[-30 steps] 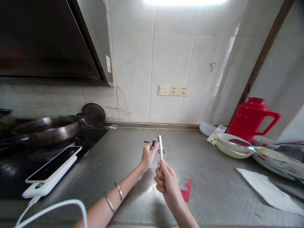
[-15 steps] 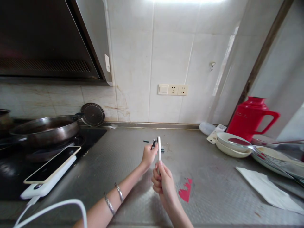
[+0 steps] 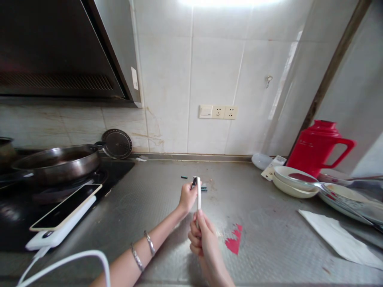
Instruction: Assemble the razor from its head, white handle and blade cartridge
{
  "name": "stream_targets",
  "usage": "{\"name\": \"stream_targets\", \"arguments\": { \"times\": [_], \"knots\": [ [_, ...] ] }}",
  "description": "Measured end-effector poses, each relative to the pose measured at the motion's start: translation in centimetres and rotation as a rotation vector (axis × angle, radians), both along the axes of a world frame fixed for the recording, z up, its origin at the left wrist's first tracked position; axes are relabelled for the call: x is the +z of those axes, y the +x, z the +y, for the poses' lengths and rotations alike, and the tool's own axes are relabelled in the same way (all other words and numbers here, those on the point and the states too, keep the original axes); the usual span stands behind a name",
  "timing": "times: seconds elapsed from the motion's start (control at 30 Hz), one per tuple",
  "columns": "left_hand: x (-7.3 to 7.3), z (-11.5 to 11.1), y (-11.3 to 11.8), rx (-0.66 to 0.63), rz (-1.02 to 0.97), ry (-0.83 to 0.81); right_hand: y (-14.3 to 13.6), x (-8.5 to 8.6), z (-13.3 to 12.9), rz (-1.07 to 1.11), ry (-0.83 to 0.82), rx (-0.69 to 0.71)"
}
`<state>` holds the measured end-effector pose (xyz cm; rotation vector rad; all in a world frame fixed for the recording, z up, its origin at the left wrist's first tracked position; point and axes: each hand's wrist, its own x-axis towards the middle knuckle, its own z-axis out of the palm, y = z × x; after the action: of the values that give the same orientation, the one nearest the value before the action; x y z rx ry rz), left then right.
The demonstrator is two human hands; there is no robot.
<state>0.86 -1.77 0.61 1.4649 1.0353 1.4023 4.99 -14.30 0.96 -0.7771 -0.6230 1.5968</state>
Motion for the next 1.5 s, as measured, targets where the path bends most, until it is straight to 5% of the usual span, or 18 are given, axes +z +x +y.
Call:
{"name": "stream_targets", "arguments": {
  "times": [0.27,0.53,0.7,0.93,1.13,1.33,1.5],
  "knots": [
    [0.4,-0.3,0.1,0.029,0.014,0.009,0.4,1.5,0.2,0.013,0.039,-0.042],
    [0.0,0.3,-0.5,-0.020,0.021,-0.043,-1.3,-0.5,-1.2,-0.010,0.001,0.070],
    [0.3,0.5,-0.9,0.057,0.074,0.074,1.9,2.8,0.7,-0.272,0.368,-0.025],
    [0.4,1.0,-1.7,0.065,0.073,0.148,8.9,7.8,7.7,-0.803,0.626,-0.368],
    [0.2,1.3,-2.1,0.069,0.117,0.145,11.3,5.7,12.3,-1.347,0.655,-0.641],
    [-0.9,2.3,-2.5,0.130,0.193,0.124,9.5,4.1,12.0,-1.656,0.791,-0.780],
    [-1.5,2.8,-2.5,0.169,0.220,0.112,8.7,3.2,12.2,-1.766,0.822,-0.762]
  ]
}}
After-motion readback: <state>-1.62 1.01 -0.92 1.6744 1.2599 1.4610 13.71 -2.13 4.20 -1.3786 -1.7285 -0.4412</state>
